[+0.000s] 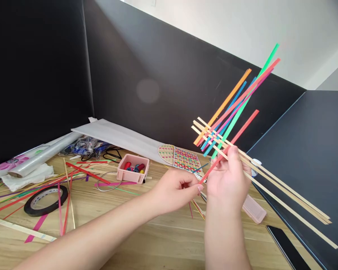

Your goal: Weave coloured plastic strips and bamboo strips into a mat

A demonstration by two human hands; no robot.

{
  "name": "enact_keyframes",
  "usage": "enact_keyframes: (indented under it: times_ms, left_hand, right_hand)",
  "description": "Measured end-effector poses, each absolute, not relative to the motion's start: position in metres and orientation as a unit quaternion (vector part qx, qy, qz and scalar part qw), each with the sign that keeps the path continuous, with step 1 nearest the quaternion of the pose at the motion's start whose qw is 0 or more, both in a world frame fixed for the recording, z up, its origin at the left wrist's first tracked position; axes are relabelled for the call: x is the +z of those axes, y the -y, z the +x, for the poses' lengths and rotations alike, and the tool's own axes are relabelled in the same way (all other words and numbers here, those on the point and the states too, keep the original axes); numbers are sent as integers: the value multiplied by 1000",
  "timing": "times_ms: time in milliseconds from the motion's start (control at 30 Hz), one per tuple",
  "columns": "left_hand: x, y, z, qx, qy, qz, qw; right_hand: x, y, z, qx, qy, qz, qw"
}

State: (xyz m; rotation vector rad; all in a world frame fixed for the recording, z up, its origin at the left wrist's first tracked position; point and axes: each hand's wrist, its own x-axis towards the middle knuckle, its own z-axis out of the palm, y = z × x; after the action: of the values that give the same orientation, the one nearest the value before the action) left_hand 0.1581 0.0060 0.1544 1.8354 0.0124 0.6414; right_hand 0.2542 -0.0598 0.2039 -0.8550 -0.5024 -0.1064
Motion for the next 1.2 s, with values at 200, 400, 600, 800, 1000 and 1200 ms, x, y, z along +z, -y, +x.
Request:
enact_keyframes:
  times_ms: [200, 400, 600, 800, 1000, 1200]
  left_hand:
    - [155, -4, 158, 292, -9, 781, 553]
    - [160, -5, 155, 324, -37, 714, 620]
    - [158, -2, 154, 336, -11, 630, 700]
    - [160, -1, 155, 378, -48, 605, 699]
    - [162, -2, 154, 428, -46, 565, 704]
    - [168, -1, 151, 434, -41, 558, 706]
  right_hand:
    - [201, 59, 251, -20, 232, -420, 877]
    - [194, 54, 233, 59, 272, -410, 869]
    - [192, 56, 217, 101, 279, -450, 843]
    - [187, 54, 215, 140, 279, -449, 837]
    - [193, 54, 217, 77, 300, -424, 851]
    - [193, 54, 219, 57, 302, -413, 857]
